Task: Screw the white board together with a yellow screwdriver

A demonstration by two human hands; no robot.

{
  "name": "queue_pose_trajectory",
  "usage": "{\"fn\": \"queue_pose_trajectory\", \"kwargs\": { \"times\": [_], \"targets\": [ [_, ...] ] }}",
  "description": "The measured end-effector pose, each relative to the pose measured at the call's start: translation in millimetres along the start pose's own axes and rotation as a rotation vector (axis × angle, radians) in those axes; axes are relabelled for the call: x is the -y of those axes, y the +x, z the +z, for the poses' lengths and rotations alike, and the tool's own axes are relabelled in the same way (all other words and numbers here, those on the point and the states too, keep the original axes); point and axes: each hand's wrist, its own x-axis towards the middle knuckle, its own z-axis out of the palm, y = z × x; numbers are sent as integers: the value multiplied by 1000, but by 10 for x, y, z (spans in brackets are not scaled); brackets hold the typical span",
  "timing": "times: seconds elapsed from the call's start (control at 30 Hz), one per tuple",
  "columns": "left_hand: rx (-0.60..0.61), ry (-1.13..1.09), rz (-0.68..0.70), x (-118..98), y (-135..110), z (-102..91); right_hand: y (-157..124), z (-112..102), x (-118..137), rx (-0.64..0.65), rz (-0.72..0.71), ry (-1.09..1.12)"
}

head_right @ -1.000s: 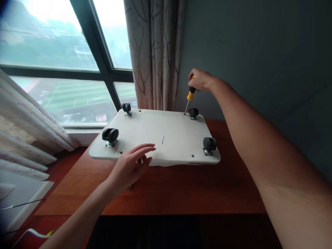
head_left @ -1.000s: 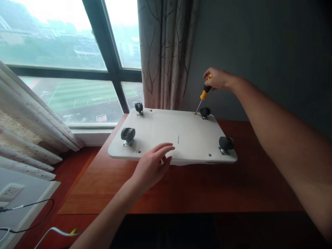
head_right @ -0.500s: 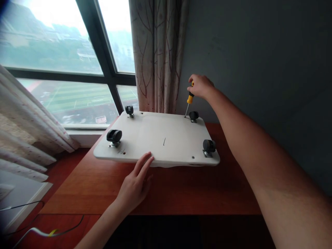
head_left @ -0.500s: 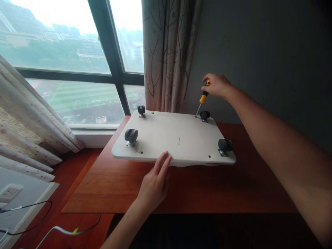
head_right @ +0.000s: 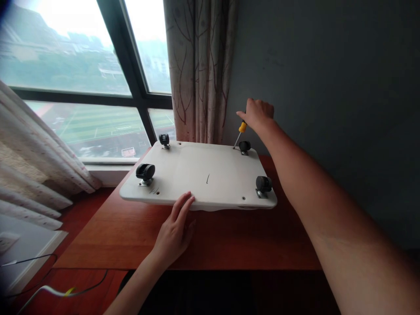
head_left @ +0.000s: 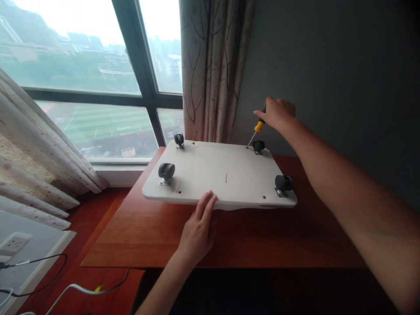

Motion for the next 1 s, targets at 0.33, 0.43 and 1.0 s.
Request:
{"fn": "queue_pose_trajectory", "kwargs": {
  "times": [0.33,0.43,1.0],
  "targets": [
    [7,-8,-35,-75,-9,-3,19,49,-155,-16,-9,5],
    [8,12,-7,-181,-22,11,6,55,-173,15,5,44],
    [140,5,97,-332,-50,200,37,24,-99,36,13,65]
  ]
}}
